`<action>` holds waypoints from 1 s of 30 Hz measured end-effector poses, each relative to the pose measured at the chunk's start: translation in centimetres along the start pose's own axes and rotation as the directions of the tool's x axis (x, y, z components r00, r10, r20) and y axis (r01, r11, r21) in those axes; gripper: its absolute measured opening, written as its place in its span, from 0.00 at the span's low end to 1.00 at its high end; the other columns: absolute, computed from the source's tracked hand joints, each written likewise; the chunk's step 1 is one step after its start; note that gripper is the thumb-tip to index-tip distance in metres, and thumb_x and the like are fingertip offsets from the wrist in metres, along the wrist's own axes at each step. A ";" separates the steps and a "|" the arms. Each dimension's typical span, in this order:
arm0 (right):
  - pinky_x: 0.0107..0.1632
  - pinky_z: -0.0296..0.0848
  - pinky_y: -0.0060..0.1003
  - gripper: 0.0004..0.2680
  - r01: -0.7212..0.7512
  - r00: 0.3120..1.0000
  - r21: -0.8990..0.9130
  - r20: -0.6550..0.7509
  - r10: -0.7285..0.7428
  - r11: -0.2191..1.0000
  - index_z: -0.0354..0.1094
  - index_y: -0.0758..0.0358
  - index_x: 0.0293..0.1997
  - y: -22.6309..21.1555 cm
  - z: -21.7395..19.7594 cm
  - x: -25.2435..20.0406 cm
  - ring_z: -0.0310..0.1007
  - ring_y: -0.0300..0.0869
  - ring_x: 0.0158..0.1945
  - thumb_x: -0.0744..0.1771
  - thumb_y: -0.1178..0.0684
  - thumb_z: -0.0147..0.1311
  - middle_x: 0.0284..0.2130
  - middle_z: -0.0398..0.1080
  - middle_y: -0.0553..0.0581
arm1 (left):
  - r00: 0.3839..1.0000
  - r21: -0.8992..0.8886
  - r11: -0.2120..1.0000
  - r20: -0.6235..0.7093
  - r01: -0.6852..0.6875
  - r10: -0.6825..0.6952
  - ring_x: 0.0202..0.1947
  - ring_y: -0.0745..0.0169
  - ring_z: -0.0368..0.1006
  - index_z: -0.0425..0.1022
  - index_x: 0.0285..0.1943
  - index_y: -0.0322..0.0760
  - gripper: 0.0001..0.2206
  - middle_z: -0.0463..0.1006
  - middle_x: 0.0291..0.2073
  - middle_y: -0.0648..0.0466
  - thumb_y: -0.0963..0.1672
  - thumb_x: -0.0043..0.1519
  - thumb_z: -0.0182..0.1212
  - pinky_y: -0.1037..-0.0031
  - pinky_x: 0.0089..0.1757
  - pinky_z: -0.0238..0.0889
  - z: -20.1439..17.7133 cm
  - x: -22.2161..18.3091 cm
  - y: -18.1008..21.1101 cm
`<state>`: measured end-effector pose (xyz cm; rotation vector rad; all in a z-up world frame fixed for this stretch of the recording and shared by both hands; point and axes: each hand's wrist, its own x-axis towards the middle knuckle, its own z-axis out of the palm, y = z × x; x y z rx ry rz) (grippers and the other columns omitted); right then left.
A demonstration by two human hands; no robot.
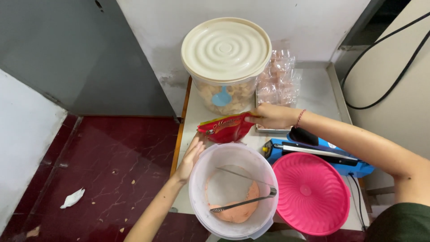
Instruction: The person is scooping chips from a large plastic bin into a smaller bowl using a blue plastic scoop, then replaces the lid on the bin.
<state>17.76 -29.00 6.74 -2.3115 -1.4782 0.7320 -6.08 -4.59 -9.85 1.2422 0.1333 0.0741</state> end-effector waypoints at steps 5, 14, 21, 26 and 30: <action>0.33 0.76 0.39 0.16 -0.161 0.984 0.274 -0.024 0.174 0.948 0.77 0.67 0.37 2.7 0.3 1.8 0.79 0.47 0.30 0.71 0.46 0.43 0.24 0.78 0.63 | 0.999 -0.097 0.995 -0.028 0.032 -0.035 0.75 0.28 0.31 0.28 0.81 0.33 0.34 0.28 0.76 0.28 0.46 0.71 0.45 0.50 0.70 0.29 2.8 0.6 5.3; 0.40 0.81 0.52 0.15 -0.144 0.947 0.755 -0.083 0.311 0.639 0.72 0.78 0.51 2.7 -0.8 1.1 0.80 0.58 0.41 0.71 0.50 0.48 0.38 0.74 0.73 | 0.994 0.052 0.996 0.079 0.067 -0.071 0.74 0.24 0.31 0.32 0.82 0.42 0.35 0.28 0.75 0.27 0.50 0.70 0.47 0.46 0.68 0.32 5.1 5.4 9.1; 0.46 0.79 0.52 0.14 -0.026 0.940 0.691 -0.229 0.253 0.723 0.72 0.77 0.51 -2.1 -5.9 -4.8 0.81 0.57 0.43 0.72 0.53 0.44 0.40 0.75 0.72 | 0.992 0.095 0.995 0.120 0.038 -0.049 0.72 0.22 0.41 0.37 0.81 0.37 0.40 0.33 0.74 0.22 0.51 0.65 0.58 0.49 0.68 0.43 8.2 6.3 14.3; 0.50 0.78 0.47 0.11 0.063 0.865 0.601 -0.431 0.256 0.797 0.74 0.73 0.43 -2.6 -10.3 -10.4 0.78 0.47 0.40 0.72 0.54 0.48 0.33 0.71 0.60 | 0.982 0.137 0.989 0.185 -0.063 0.037 0.69 0.22 0.52 0.33 0.80 0.31 0.46 0.39 0.71 0.17 0.50 0.62 0.65 0.46 0.64 0.51 13.8 8.1 20.3; 0.54 0.75 0.36 0.12 0.068 0.842 0.499 -0.493 0.218 0.864 0.68 0.67 0.52 1.4 -12.5 -15.2 0.73 0.40 0.52 0.73 0.47 0.44 0.49 0.74 0.56 | 0.988 0.188 0.972 0.085 -0.141 0.127 0.42 0.60 0.80 0.57 0.71 0.43 0.32 0.80 0.46 0.44 0.43 0.57 0.66 0.67 0.43 0.80 19.3 12.1 22.0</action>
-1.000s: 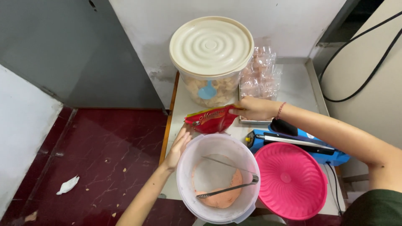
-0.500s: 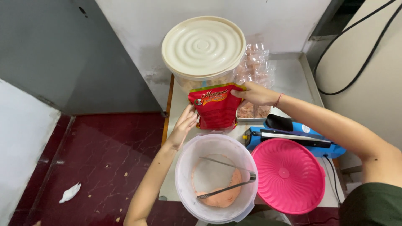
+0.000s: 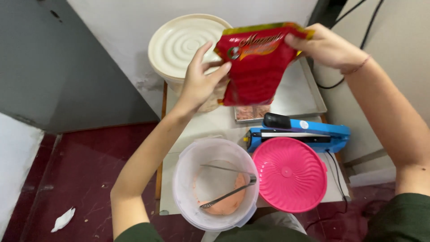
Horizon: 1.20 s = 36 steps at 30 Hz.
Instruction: The person is scooping chips from a large plastic bin into a smaller bowl using a blue plastic scoop, then replaces the lid on the bin.
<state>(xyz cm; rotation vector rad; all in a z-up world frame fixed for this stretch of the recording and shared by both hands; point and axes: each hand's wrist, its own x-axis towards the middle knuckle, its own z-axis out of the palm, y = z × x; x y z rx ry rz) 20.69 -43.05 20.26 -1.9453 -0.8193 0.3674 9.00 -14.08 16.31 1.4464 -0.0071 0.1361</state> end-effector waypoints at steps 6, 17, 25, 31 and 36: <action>0.54 0.79 0.40 0.13 -0.019 0.983 0.019 -0.180 0.023 1.000 0.67 0.69 0.50 4.6 -5.8 -4.8 0.75 0.45 0.50 0.74 0.46 0.44 0.47 0.73 0.59 | 0.978 0.061 0.988 0.164 -0.144 0.132 0.27 0.65 0.80 0.78 0.52 0.38 0.11 0.81 0.26 0.50 0.43 0.62 0.63 0.73 0.32 0.82 7.8 8.1 -3.9; 0.50 0.76 0.46 0.15 -0.171 0.901 0.171 -0.372 0.224 0.970 0.73 0.68 0.43 14.8 -5.0 -9.3 0.77 0.48 0.40 0.74 0.43 0.52 0.33 0.72 0.60 | 0.974 0.246 0.960 0.209 -0.136 0.084 0.23 0.63 0.81 0.83 0.48 0.43 0.08 0.83 0.23 0.45 0.45 0.62 0.66 0.75 0.31 0.79 14.5 15.5 -19.8; 0.58 0.71 0.53 0.12 -0.367 0.888 0.123 -0.247 0.387 0.922 0.74 0.74 0.50 18.7 -3.2 -11.9 0.73 0.52 0.49 0.72 0.51 0.52 0.43 0.73 0.65 | 0.909 0.414 0.892 0.417 -0.183 -0.007 0.29 0.62 0.80 0.81 0.54 0.40 0.10 0.84 0.30 0.46 0.42 0.64 0.61 0.70 0.35 0.79 12.6 8.7 -19.3; 0.63 0.67 0.52 0.13 -0.460 0.874 -0.044 -0.200 0.443 0.887 0.72 0.65 0.60 10.1 -2.2 -14.2 0.68 0.58 0.62 0.69 0.54 0.52 0.59 0.70 0.72 | 0.842 0.367 0.920 0.532 -0.135 -0.089 0.29 0.69 0.77 0.79 0.57 0.37 0.15 0.85 0.33 0.45 0.41 0.61 0.66 0.76 0.32 0.78 11.6 8.8 -19.9; 0.67 0.60 0.59 0.19 -0.424 0.905 -0.335 -0.193 0.380 0.841 0.69 0.59 0.65 7.5 -3.5 -14.5 0.61 0.64 0.68 0.66 0.51 0.59 0.67 0.63 0.67 | 0.812 0.428 0.881 0.576 -0.202 -0.094 0.38 0.65 0.79 0.76 0.59 0.37 0.18 0.85 0.38 0.46 0.42 0.60 0.69 0.75 0.40 0.76 9.1 11.1 -20.1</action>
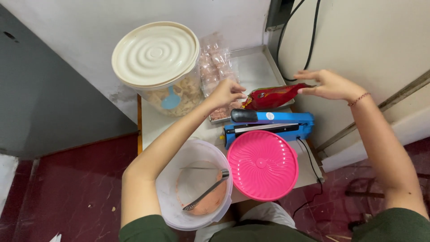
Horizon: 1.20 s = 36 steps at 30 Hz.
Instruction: The person is scooping chips from a large plastic bin into a smaller bowl using a blue plastic scoop, then replaces the lid on the bin.
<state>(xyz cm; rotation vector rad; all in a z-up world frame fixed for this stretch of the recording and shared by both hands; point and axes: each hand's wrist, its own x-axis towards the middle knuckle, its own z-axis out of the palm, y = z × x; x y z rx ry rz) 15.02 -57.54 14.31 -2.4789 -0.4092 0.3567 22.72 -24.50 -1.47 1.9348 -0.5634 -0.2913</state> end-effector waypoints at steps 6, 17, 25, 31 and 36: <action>0.64 0.62 0.59 0.17 0.290 0.954 -0.126 -0.040 -0.297 0.949 0.70 0.63 0.62 -7.4 -0.2 0.6 0.63 0.65 0.66 0.67 0.52 0.58 0.64 0.66 0.67 | 0.939 0.448 0.888 -0.251 -0.105 0.237 0.31 0.60 0.81 0.85 0.37 0.48 0.03 0.84 0.28 0.54 0.46 0.57 0.71 0.74 0.36 0.75 -4.4 -7.8 7.1; 0.61 0.67 0.51 0.14 0.711 0.597 -0.493 0.046 -0.801 0.502 0.70 0.60 0.63 -17.5 11.0 16.7 0.70 0.54 0.64 0.71 0.48 0.54 0.61 0.71 0.63 | 0.241 0.423 0.835 -0.903 0.351 0.356 0.47 0.54 0.72 0.78 0.49 0.42 0.18 0.69 0.43 0.55 0.55 0.61 0.71 0.67 0.50 0.65 -19.9 -20.3 -1.4; 0.48 0.77 0.32 0.06 0.643 0.414 -0.760 0.241 -0.878 0.094 0.72 0.55 0.45 -17.9 16.1 21.5 0.80 0.39 0.46 0.72 0.49 0.50 0.41 0.78 0.51 | 0.546 -0.323 0.942 -0.775 0.088 -0.317 0.76 0.32 0.35 0.40 0.79 0.25 0.47 0.41 0.76 0.29 0.64 0.66 0.47 0.46 0.70 0.30 -15.6 -22.2 4.8; 0.56 0.75 0.40 0.06 0.641 0.357 -0.761 0.406 -0.841 -0.096 0.70 0.57 0.48 -21.0 16.4 15.3 0.81 0.39 0.47 0.71 0.51 0.50 0.41 0.79 0.53 | 0.524 -0.290 0.955 -0.823 -0.057 -0.219 0.78 0.38 0.30 0.36 0.81 0.34 0.33 0.35 0.78 0.38 0.56 0.74 0.37 0.50 0.71 0.29 -12.8 -24.4 3.8; 0.43 0.79 0.33 0.03 0.696 0.241 -0.696 0.458 -0.856 -0.176 0.69 0.60 0.41 -21.4 17.3 11.6 0.82 0.40 0.41 0.69 0.56 0.51 0.35 0.77 0.53 | 0.535 -0.377 0.926 -0.790 -0.038 -0.299 0.77 0.34 0.26 0.29 0.82 0.42 0.34 0.28 0.79 0.41 0.57 0.73 0.35 0.38 0.67 0.34 -10.0 -27.2 6.8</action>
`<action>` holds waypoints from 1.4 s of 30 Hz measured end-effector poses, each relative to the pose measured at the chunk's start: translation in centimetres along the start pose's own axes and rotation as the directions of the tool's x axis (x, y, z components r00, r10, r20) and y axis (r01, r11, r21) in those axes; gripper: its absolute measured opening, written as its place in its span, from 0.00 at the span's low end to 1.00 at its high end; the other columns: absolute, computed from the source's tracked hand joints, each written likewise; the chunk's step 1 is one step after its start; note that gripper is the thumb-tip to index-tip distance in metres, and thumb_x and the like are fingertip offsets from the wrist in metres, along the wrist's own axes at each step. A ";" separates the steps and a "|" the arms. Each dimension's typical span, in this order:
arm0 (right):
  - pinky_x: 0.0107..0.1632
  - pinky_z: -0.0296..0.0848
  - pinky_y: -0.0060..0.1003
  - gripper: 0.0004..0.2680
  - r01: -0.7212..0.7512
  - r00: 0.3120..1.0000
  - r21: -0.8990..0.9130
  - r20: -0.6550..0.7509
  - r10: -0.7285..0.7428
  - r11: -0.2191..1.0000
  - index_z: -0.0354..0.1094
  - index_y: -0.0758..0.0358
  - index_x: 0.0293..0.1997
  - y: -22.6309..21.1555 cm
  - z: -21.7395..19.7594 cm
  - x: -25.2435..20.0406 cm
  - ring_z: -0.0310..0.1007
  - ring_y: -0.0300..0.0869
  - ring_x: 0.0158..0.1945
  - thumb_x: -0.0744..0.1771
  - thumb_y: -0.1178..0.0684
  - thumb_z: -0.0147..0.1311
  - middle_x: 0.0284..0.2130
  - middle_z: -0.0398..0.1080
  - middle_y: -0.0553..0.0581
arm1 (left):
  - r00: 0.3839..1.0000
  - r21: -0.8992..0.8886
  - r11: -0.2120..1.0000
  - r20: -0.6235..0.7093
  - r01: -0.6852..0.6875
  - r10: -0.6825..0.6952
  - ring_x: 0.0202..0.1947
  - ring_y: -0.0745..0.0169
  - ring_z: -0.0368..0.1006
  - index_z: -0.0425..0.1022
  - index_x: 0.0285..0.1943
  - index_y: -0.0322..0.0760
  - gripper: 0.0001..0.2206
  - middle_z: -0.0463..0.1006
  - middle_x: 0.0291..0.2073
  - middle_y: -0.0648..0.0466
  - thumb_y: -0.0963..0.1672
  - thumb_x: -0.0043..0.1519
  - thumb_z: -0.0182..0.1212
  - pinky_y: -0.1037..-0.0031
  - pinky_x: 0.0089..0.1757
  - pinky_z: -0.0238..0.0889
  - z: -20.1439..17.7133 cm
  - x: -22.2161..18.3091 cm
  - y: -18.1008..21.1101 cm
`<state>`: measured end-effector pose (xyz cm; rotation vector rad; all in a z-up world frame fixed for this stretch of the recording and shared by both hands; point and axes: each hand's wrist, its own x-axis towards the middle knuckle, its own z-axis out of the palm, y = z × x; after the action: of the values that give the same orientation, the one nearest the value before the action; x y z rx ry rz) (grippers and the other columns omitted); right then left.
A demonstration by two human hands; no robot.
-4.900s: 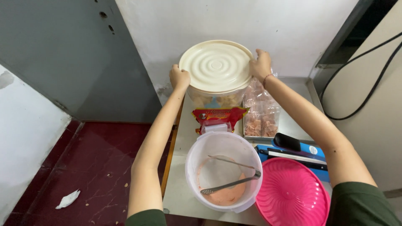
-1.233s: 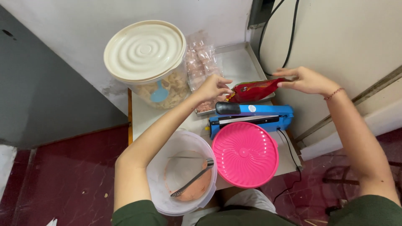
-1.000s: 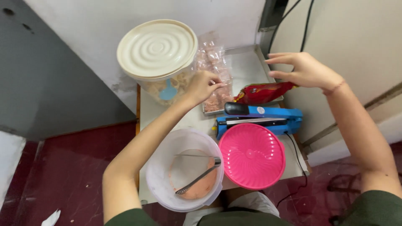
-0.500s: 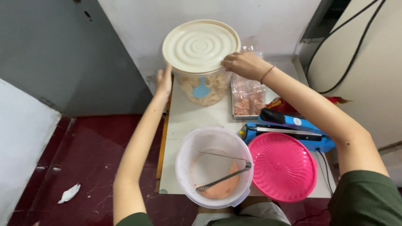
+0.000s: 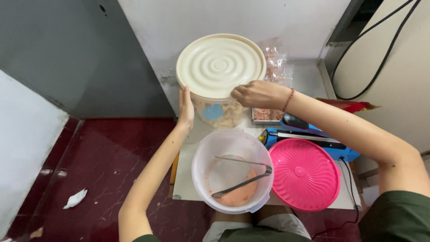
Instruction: The person is scooping chips from a large plastic bin into a smaller bowl using a blue plastic scoop, then replaces the lid on the bin.
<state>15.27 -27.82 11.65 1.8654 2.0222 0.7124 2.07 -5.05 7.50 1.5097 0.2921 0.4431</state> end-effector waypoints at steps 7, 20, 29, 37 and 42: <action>0.34 0.80 0.35 0.04 0.043 0.997 0.039 0.058 -0.045 0.998 0.67 0.60 0.38 -1.1 -1.0 0.0 0.80 0.41 0.28 0.63 0.59 0.49 0.27 0.70 0.51 | 0.997 0.015 0.998 0.059 0.056 -0.057 0.76 0.27 0.23 0.21 0.81 0.47 0.35 0.22 0.78 0.41 0.58 0.73 0.33 0.26 0.62 0.40 -0.7 -3.3 -0.3; 0.29 0.77 0.41 0.10 0.024 0.996 0.125 -0.085 -0.013 0.992 0.61 0.63 0.42 1.2 -0.6 -0.1 0.78 0.50 0.22 0.60 0.53 0.44 0.25 0.65 0.54 | 0.995 0.079 0.996 0.082 0.042 -0.048 0.75 0.25 0.24 0.19 0.81 0.52 0.36 0.22 0.78 0.40 0.63 0.67 0.16 0.30 0.63 0.41 0.1 -5.1 1.3; 0.36 0.77 0.44 0.08 -0.384 0.838 0.314 -0.276 0.470 0.868 0.62 0.54 0.49 4.0 -3.5 -1.2 0.78 0.47 0.32 0.72 0.44 0.44 0.26 0.70 0.50 | 0.986 0.116 0.980 0.065 -0.159 0.152 0.76 0.33 0.25 0.19 0.80 0.43 0.42 0.22 0.77 0.39 0.55 0.70 0.49 0.40 0.67 0.29 1.3 -4.4 -0.9; 0.40 0.75 0.39 0.04 -0.503 0.372 0.611 -0.485 0.791 0.612 0.65 0.53 0.51 8.9 -1.2 -4.7 0.79 0.46 0.35 0.75 0.49 0.52 0.32 0.78 0.49 | 0.968 -0.027 0.970 0.065 -0.241 0.243 0.76 0.39 0.32 0.15 0.78 0.33 0.42 0.23 0.75 0.32 0.44 0.68 0.50 0.48 0.70 0.27 0.9 -2.7 -3.7; 0.35 0.72 0.39 0.05 -0.544 0.288 0.649 -0.450 0.845 0.531 0.63 0.64 0.49 9.5 -4.0 -9.3 0.79 0.48 0.36 0.77 0.54 0.50 0.35 0.77 0.56 | 0.992 -0.008 0.992 0.008 -0.125 0.125 0.73 0.47 0.43 0.17 0.79 0.36 0.42 0.36 0.76 0.37 0.47 0.65 0.48 0.59 0.67 0.38 0.5 -2.0 -4.4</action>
<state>22.16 -37.30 19.06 3.2300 1.5762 1.6543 0.97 -6.38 3.02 1.5279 0.1890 0.5365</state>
